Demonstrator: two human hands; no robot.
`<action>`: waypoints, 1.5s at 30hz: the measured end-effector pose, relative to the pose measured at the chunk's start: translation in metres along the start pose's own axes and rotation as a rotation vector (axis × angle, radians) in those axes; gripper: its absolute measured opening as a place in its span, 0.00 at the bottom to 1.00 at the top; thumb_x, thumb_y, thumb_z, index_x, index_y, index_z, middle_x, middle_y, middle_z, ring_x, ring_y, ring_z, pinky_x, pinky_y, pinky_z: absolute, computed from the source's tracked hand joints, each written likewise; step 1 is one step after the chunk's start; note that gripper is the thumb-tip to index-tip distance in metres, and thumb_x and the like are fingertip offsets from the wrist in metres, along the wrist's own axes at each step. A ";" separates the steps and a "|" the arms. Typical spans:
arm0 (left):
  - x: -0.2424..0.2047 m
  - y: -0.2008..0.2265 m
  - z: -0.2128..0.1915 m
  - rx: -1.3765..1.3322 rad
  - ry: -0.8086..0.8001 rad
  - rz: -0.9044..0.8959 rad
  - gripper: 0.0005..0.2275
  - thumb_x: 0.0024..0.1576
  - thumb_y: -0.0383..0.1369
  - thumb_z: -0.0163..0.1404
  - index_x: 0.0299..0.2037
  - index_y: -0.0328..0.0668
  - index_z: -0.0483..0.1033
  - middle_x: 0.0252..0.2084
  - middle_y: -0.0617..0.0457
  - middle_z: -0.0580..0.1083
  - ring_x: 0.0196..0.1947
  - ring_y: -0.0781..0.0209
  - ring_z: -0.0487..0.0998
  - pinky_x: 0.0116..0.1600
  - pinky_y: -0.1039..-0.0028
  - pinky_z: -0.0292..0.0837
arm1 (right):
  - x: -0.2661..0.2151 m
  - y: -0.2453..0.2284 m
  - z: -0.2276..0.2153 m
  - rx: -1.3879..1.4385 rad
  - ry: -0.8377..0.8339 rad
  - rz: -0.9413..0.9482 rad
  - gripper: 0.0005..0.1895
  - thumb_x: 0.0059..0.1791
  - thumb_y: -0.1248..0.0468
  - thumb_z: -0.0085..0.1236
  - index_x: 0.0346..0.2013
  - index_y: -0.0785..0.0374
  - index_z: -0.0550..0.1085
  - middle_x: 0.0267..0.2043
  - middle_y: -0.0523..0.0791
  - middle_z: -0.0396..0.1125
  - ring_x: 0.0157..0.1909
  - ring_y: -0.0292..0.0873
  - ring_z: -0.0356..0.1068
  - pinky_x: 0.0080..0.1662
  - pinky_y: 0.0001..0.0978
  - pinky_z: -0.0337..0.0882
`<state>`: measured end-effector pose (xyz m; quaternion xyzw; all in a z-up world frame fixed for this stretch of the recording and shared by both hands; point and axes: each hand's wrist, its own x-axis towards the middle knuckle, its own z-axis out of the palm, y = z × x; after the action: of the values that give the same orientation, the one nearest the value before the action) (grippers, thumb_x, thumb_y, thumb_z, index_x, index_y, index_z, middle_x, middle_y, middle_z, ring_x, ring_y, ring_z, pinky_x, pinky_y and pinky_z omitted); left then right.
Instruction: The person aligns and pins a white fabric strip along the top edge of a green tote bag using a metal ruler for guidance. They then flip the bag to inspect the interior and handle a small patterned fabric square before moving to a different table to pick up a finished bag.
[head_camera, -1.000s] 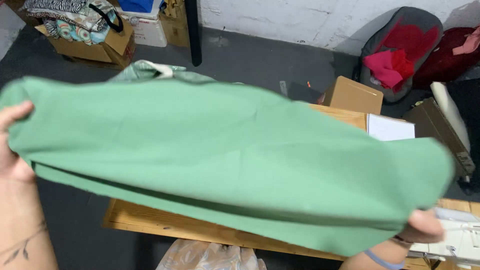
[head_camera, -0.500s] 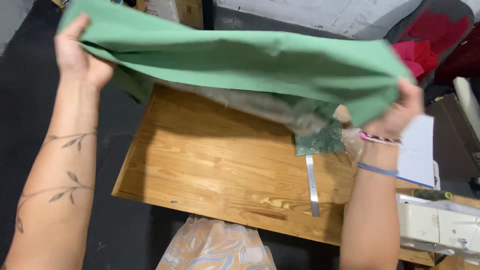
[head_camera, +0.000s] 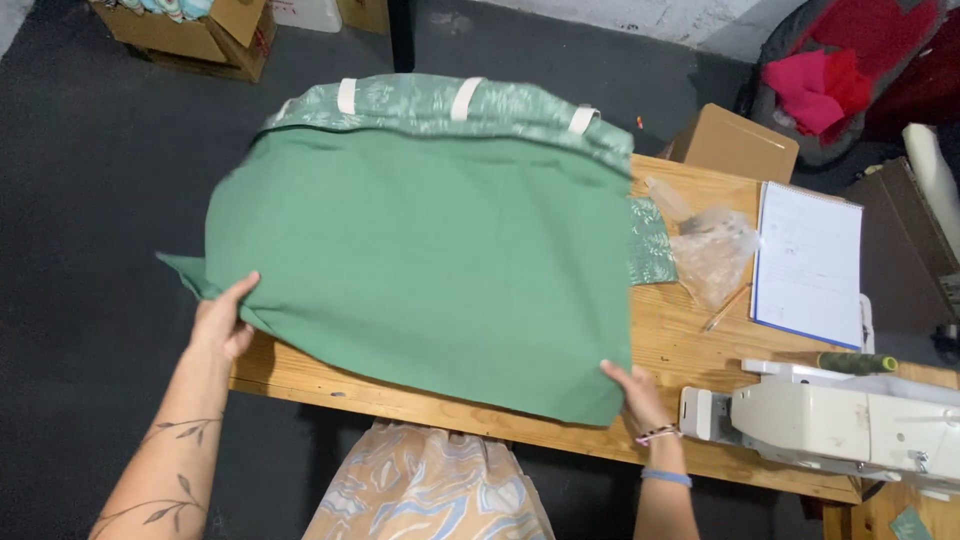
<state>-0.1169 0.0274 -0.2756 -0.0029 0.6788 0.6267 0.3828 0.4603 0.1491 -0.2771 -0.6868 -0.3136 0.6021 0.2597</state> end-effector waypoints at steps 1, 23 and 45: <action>0.012 -0.016 -0.012 0.003 0.000 -0.003 0.38 0.55 0.34 0.68 0.70 0.32 0.56 0.68 0.35 0.63 0.67 0.44 0.67 0.67 0.56 0.70 | 0.003 0.008 0.001 0.000 0.002 0.004 0.18 0.44 0.55 0.74 0.38 0.64 0.78 0.33 0.47 0.73 0.37 0.45 0.74 0.40 0.38 0.72; -0.019 -0.072 -0.057 0.295 0.283 -0.184 0.31 0.64 0.35 0.56 0.68 0.22 0.52 0.65 0.20 0.57 0.63 0.24 0.63 0.64 0.42 0.65 | 0.105 0.137 -0.055 -0.388 0.050 0.009 0.16 0.42 0.59 0.75 0.33 0.70 0.80 0.24 0.50 0.74 0.25 0.44 0.70 0.28 0.32 0.72; -0.014 -0.094 0.276 1.254 -0.607 1.169 0.22 0.57 0.42 0.53 0.62 0.54 0.69 0.69 0.41 0.61 0.70 0.44 0.60 0.67 0.44 0.54 | 0.251 -0.001 0.012 -0.140 0.822 -0.059 0.35 0.34 0.37 0.76 0.48 0.48 0.77 0.41 0.36 0.76 0.50 0.39 0.75 0.52 0.35 0.71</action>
<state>0.0811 0.2362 -0.3265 0.7158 0.6587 0.2104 0.0975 0.4676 0.3362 -0.4453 -0.8766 -0.2437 0.2475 0.3331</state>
